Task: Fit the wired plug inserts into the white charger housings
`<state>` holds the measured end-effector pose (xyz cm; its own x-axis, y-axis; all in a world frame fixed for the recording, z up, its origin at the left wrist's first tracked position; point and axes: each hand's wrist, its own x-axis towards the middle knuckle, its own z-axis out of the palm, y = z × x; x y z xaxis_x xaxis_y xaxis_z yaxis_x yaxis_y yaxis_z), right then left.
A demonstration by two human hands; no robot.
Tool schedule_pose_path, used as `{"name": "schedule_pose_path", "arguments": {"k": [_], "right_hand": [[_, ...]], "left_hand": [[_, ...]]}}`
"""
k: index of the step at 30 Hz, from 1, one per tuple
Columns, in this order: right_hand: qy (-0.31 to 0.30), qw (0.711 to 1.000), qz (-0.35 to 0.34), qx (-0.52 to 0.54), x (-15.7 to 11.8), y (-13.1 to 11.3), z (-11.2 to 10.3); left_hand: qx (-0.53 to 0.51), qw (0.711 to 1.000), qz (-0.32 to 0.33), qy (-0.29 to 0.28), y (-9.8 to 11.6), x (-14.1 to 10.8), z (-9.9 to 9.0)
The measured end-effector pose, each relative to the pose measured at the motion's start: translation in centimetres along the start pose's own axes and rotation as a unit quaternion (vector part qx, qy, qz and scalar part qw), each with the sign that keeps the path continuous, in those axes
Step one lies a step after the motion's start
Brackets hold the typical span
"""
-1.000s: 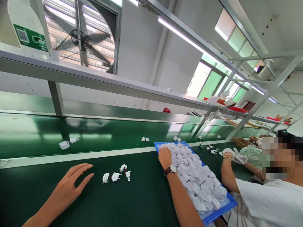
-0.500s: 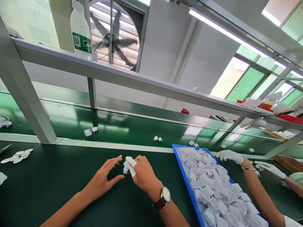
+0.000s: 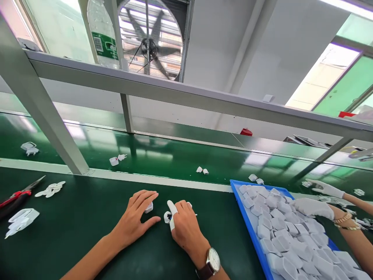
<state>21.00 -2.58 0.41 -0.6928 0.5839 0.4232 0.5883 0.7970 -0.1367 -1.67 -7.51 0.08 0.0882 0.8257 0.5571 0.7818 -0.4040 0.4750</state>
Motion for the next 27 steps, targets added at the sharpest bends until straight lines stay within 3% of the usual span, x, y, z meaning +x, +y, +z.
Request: {"name": "schedule_pose_path", "arguments": {"k": [3, 6, 9, 11, 14, 21, 27], "right_hand": [[0.098, 0.989, 0.018, 0.111, 0.1, -0.5, 0.1], [0.144, 0.967, 0.049, 0.205, -0.1, -1.1, 0.0], [0.173, 0.953, 0.055, 0.241, -0.1, -1.7, 0.0], [0.18, 0.951, 0.045, 0.246, -0.1, -2.1, 0.0], [0.178, 0.954, 0.03, 0.24, 0.1, -2.5, -0.2], [0.16, 0.959, 0.036, 0.23, -0.1, -2.4, -0.9], [0.113, 0.946, 0.056, 0.297, -0.1, -1.6, -1.8]], "left_hand": [[-0.135, 0.99, -0.013, -0.022, 1.3, -0.2, 0.7], [-0.298, 0.948, -0.096, -0.055, 2.4, -0.3, 1.7], [-0.387, 0.908, -0.154, -0.037, 3.3, -0.1, 2.0], [-0.394, 0.903, -0.17, -0.005, 3.8, 0.1, 1.8], [-0.361, 0.918, -0.16, 0.019, 4.1, 0.1, 1.4], [-0.229, 0.969, -0.095, -0.013, 3.9, -0.1, 1.0], [-0.313, 0.942, -0.1, -0.061, 3.8, 0.0, 0.4]]}}
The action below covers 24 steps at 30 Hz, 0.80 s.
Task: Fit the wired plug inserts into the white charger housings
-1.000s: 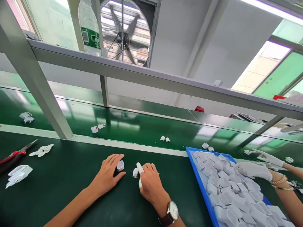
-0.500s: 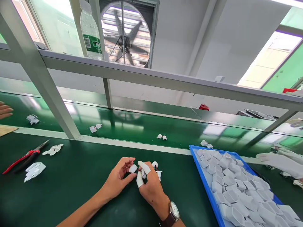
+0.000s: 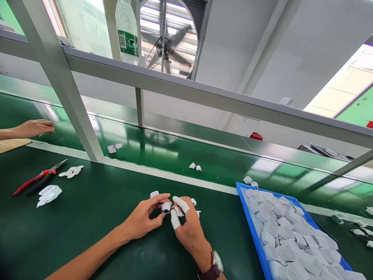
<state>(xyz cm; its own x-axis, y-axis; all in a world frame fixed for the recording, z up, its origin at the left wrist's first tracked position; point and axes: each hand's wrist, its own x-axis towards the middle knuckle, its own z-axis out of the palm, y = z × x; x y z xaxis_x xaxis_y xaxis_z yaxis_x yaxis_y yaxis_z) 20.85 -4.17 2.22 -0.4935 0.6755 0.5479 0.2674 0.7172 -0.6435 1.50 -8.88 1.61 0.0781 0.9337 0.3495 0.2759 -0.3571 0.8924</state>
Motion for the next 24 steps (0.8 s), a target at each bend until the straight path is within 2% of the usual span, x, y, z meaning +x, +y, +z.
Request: {"name": "schedule_pose_path", "arguments": {"k": [4, 6, 8, 11, 14, 18, 22, 24], "right_hand": [[-0.065, 0.996, -0.017, 0.053, 0.1, 0.3, -0.4], [-0.058, 0.996, -0.023, 0.056, 0.1, 0.5, -0.6], [-0.019, 0.999, -0.016, 0.047, 0.1, 0.6, -0.6], [0.045, 0.998, 0.004, 0.041, 0.1, 0.8, -0.8], [0.064, 0.997, 0.005, 0.043, 0.3, 0.7, -0.7], [0.068, 0.997, -0.02, 0.034, 0.4, 0.3, -0.6], [0.086, 0.995, -0.053, 0.019, 0.4, 0.1, -0.5], [0.09, 0.993, -0.071, 0.015, 0.3, 0.1, -0.4]], "left_hand": [[-0.019, 0.999, 0.041, 0.027, 0.1, -0.4, 0.3], [-0.008, 0.997, 0.065, 0.039, 0.1, -0.5, 0.3], [0.047, 0.995, 0.075, 0.048, -0.1, -0.4, -0.3], [0.184, 0.979, 0.027, 0.087, -1.0, 0.2, -1.9], [0.261, 0.961, -0.037, 0.089, -2.3, 0.7, -3.2], [0.254, 0.965, -0.029, 0.055, -3.0, 0.8, -3.1], [0.209, 0.975, 0.043, 0.07, -1.9, 0.4, -1.9], [0.196, 0.976, 0.056, 0.079, -1.3, 0.2, -1.6]]}}
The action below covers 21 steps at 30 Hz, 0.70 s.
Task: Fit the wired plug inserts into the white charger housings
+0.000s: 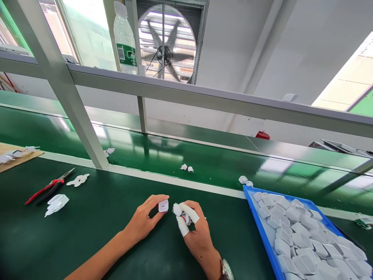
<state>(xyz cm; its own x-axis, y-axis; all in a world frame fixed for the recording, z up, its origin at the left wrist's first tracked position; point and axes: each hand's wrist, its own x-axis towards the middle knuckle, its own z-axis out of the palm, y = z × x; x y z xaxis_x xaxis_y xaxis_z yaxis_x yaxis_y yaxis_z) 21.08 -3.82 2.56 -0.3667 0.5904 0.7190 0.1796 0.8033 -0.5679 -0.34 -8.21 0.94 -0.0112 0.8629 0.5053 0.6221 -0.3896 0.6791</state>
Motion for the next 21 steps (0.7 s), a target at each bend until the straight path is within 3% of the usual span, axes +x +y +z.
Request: {"name": "schedule_pose_path", "arguments": {"k": [6, 12, 21], "right_hand": [[-0.021, 0.999, 0.021, 0.017, -0.6, 0.0, 0.4], [-0.007, 0.999, -0.046, 0.026, -0.6, -0.5, 0.7], [-0.051, 0.989, -0.1, -0.092, -2.3, -0.9, 0.8]], "left_hand": [[-0.017, 0.999, 0.045, 0.023, 0.7, -0.1, 0.0], [0.01, 0.993, 0.112, 0.028, 0.9, -0.5, 0.1], [0.008, 0.986, 0.163, 0.047, 1.1, -0.6, -0.1]]}}
